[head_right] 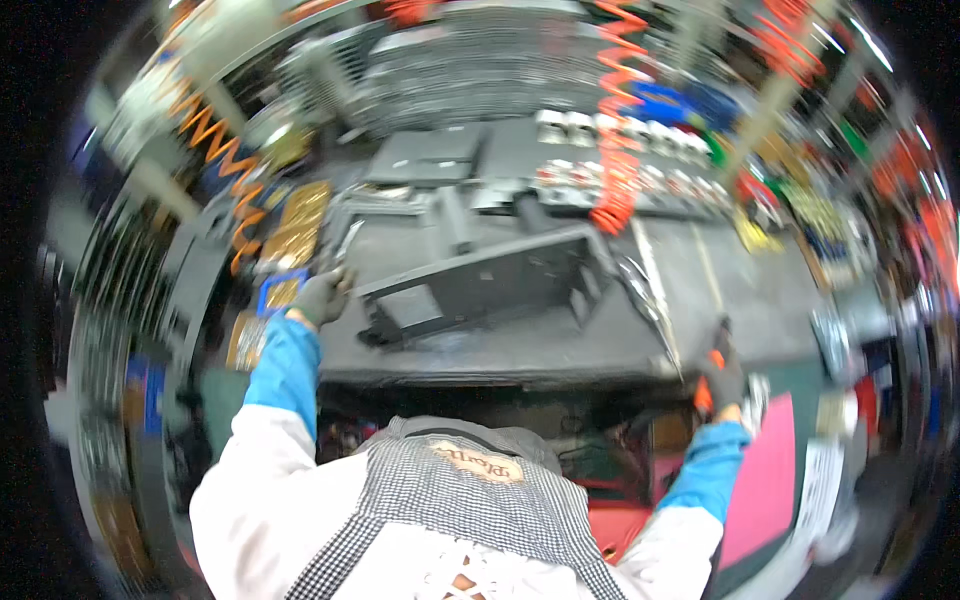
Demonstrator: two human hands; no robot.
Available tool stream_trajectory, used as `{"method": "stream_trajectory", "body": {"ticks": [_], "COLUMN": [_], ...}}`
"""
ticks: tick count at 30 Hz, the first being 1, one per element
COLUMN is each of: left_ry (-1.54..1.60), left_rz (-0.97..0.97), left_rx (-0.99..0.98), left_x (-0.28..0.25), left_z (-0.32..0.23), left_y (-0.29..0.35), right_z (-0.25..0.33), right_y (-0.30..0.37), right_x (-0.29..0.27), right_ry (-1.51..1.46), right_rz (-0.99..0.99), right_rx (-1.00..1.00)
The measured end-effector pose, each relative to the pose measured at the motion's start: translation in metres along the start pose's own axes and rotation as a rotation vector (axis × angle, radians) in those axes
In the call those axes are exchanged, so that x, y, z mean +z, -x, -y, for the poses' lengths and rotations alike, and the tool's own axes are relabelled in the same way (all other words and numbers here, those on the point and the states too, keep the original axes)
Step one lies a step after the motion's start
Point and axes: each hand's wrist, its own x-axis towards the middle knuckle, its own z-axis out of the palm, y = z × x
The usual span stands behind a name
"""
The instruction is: The person assembles electronic components into a metal chassis by securing circuit boards, screws, fasteners, and plastic components with an electric screwdriver.
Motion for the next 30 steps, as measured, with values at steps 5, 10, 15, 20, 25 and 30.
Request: {"method": "stream_trajectory", "body": {"ticks": [5, 10, 15, 20, 25, 30], "left_ry": [-0.176, -0.067, -0.001, -0.334, -0.755, -0.803], "left_rz": [-0.207, -0.207, -0.332, -0.774, -0.134, 0.537], "left_rx": [0.048, 0.062, 0.286, 0.417, 0.484, -0.056], "left_x": [-0.033, -0.088, -0.079, -0.058, 0.028, 0.167], "left_z": [-0.014, -0.026, -0.079, -0.133, -0.128, -0.053], "left_y": [0.081, 0.070, -0.012, -0.094, -0.151, -0.156], "right_z": [-0.010, 0.038, 0.255, 0.376, 0.370, 0.374], "right_y": [-0.069, -0.120, -0.046, 0.001, 0.003, -0.008], "right_x": [0.023, 0.073, 0.145, 0.222, 0.267, 0.279], "right_ry": [0.254, 0.314, 0.112, 0.343, 0.772, 0.956], "right_rz": [0.001, -0.153, -0.170, 0.477, 0.618, 0.708], "right_rx": [0.160, -0.203, -0.812, -1.181, -1.064, -0.909]}}
